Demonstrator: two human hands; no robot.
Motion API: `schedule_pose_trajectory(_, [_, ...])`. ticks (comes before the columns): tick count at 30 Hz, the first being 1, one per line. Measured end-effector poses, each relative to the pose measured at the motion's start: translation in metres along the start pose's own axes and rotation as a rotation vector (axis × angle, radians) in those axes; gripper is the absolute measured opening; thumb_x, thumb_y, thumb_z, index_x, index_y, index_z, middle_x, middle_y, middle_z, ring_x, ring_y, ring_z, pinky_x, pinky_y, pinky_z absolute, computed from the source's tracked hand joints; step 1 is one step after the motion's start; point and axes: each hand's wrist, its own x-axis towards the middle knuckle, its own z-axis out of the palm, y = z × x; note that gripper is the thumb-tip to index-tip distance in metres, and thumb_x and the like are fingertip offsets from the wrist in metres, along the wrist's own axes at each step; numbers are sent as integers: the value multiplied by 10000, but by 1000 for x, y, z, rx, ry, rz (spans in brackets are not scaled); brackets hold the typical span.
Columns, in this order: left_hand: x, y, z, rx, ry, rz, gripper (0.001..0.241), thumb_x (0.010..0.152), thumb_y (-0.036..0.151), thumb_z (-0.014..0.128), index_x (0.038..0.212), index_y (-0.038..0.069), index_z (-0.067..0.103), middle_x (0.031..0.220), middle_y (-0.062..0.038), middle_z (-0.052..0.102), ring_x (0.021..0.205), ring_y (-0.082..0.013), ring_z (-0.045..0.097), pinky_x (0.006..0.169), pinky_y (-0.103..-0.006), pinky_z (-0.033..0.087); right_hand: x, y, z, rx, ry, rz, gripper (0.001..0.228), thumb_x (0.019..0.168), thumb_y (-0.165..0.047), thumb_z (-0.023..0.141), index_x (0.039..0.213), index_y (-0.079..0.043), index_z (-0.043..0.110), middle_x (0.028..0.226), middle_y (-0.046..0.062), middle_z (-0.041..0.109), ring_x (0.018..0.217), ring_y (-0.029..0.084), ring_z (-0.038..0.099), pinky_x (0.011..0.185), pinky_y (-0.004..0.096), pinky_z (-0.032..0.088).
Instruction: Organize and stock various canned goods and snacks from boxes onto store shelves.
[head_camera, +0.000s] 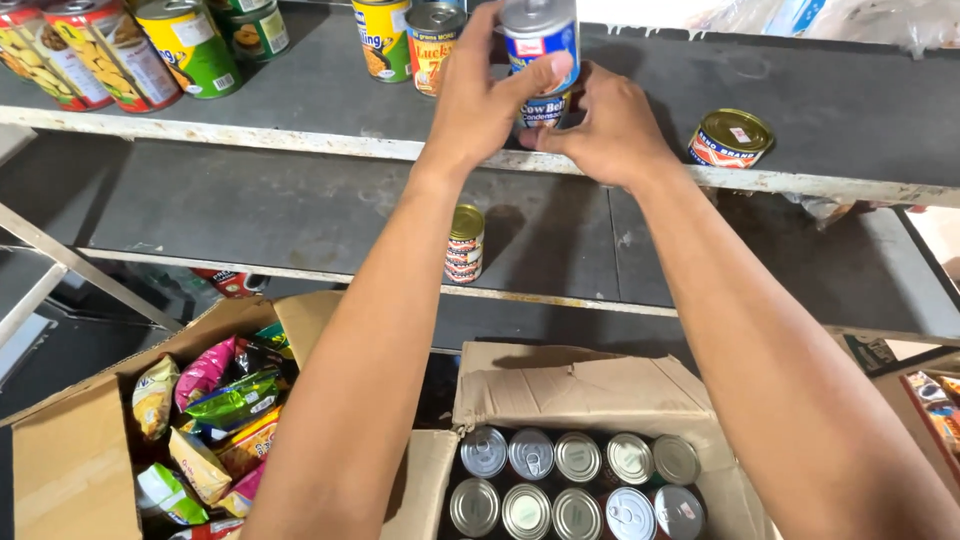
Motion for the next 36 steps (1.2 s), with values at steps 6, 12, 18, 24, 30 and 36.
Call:
schedule_pose_trajectory(6, [2,-3,1,85,-51,-47,618,883,391,868,1311,19,622,1158,-108,785,1099,-196,762,983,-357,598,3,0,-3,-71,-12,71,650,706,-380,931,1163,-7,656,1066,137,767,984,266,748,872,394,561])
schedule_pose_trajectory(12, [3,-4,-3,161,-116,-50,595,862,332,903,1290,4,651,1093,-101,773,1030,-181,735,923,-342,594,3,-10,-8,-103,-33,135,646,702,-389,942,1141,2,672,1062,158,761,962,258,741,863,385,562])
schedule_pose_trajectory(18, [4,-12,-15,-188,-247,-267,475,882,228,824,1254,-16,657,1141,-61,757,1057,-140,734,948,-321,599,4,9,-8,456,-15,107,535,810,-170,865,1240,2,598,1130,118,771,1042,166,742,895,332,593])
schedule_pose_trajectory(24, [2,-6,-19,-166,-269,-332,415,916,182,802,1252,-42,706,1128,-109,772,1002,-127,709,901,-291,576,2,16,-11,632,-92,82,439,922,-79,791,1305,6,596,1191,136,751,1105,163,715,968,338,584])
schedule_pose_trajectory(30, [2,-11,-18,-161,-238,-314,431,894,140,837,1242,-68,692,1139,-142,776,1030,-145,743,933,-283,611,2,11,-16,631,-126,85,565,872,-137,830,1351,-8,558,1205,126,742,1112,152,709,961,329,579])
schedule_pose_trajectory(36, [1,-12,-15,-199,-228,-321,474,867,186,864,1223,-71,685,1142,-144,771,1025,-158,749,938,-302,619,2,15,-11,620,-100,99,605,878,-182,860,1370,-5,555,1188,125,750,1085,152,714,942,324,580])
